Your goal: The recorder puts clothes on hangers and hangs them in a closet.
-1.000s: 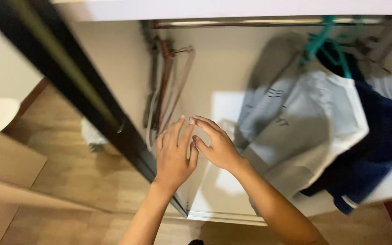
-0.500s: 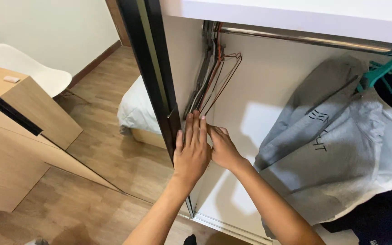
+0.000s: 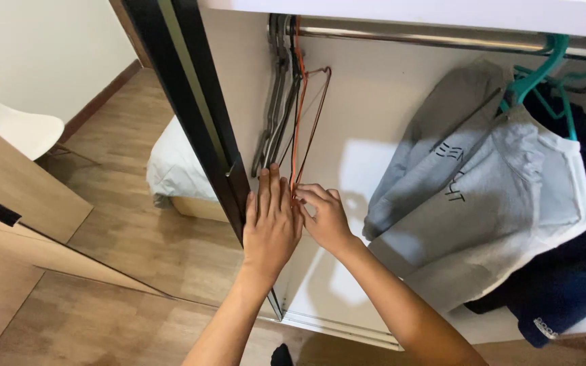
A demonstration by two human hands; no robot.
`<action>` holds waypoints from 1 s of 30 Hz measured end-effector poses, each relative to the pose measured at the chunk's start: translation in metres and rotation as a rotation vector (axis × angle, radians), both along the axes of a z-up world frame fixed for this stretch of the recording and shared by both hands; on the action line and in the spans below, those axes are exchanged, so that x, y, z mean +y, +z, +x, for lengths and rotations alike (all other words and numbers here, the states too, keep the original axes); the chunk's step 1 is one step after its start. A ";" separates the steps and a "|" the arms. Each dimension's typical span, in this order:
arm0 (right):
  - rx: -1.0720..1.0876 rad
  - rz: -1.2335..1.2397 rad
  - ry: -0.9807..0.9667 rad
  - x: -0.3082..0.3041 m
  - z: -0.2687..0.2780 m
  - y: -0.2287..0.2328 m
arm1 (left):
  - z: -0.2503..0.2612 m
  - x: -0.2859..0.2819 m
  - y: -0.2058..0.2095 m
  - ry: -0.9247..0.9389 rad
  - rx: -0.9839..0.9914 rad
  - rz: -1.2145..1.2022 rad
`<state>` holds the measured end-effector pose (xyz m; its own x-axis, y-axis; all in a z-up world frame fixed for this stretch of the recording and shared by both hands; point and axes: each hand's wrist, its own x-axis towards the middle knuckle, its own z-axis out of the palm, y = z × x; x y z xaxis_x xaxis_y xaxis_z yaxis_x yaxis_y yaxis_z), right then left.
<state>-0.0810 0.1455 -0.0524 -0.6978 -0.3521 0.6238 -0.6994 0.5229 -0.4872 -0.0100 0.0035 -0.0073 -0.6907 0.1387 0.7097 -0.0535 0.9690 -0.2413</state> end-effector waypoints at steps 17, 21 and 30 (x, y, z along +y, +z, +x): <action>0.231 0.054 -0.094 0.012 0.027 0.015 | 0.011 -0.007 0.004 -0.203 0.048 0.190; 0.283 0.070 -0.122 0.022 0.038 0.023 | 0.010 -0.004 0.005 -0.258 0.074 0.239; 0.085 -0.096 -0.036 0.035 0.038 0.032 | 0.012 0.015 0.024 -0.314 0.031 0.413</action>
